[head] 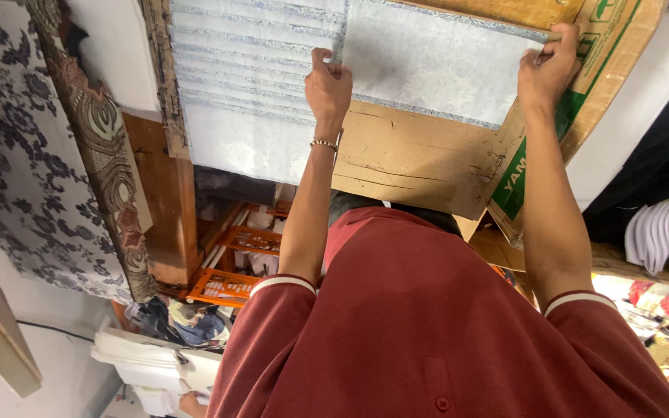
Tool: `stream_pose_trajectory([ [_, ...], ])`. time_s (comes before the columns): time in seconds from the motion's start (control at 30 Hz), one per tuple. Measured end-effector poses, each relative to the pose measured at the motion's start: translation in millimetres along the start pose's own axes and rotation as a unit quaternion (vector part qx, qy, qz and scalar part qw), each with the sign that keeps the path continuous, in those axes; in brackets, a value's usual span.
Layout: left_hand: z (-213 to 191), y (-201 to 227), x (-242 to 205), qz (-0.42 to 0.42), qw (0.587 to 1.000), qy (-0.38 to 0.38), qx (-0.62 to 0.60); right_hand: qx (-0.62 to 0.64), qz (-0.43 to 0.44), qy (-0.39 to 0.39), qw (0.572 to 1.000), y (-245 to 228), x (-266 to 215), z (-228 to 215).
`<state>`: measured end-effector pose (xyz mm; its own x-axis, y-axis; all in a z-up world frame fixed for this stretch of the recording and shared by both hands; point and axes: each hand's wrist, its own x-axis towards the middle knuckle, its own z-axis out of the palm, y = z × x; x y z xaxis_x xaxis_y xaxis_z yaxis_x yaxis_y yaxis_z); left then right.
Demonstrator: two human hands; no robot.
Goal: The person repeatedly places white tissue paper over a patterned fabric on a wooden table, folds the paper over the fabric, and stacks the wrapped units. The person handles the fabric and paper by hand throughout the process.
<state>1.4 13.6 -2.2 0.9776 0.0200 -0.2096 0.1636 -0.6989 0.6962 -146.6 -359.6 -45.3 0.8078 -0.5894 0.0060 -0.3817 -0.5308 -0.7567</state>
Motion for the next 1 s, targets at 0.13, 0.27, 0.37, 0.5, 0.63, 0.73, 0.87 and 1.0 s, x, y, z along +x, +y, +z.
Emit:
stream_pose_trajectory([
  [0.13,-3,-5,0,-0.008,1.000,0.009,0.003,-0.013,0.001,0.003,1.000,4,2,1],
  [0.27,-5,-8,-1,0.000,1.000,0.021,-0.008,-0.058,-0.005,0.009,0.998,9,4,4],
  [0.37,-5,-14,-1,0.007,0.999,0.033,-0.019,-0.049,0.016,0.000,0.999,7,6,5],
  [0.5,-4,-17,2,0.018,0.998,0.057,-0.002,-0.093,0.018,0.003,0.995,-14,8,3],
  [0.63,-15,-11,4,0.014,0.998,0.052,0.012,-0.235,-0.090,0.047,0.967,-60,0,6],
  [0.73,-38,-7,0,0.024,0.998,0.046,-0.032,-0.287,-0.200,0.064,0.935,-111,11,41],
  [0.87,-77,-6,-5,0.010,0.997,0.009,-0.073,-0.187,-0.247,-0.039,0.950,-202,36,113],
  [1.0,-120,-24,4,-0.006,0.992,-0.020,-0.122,-0.118,-0.331,-0.116,0.929,-307,53,222],
])
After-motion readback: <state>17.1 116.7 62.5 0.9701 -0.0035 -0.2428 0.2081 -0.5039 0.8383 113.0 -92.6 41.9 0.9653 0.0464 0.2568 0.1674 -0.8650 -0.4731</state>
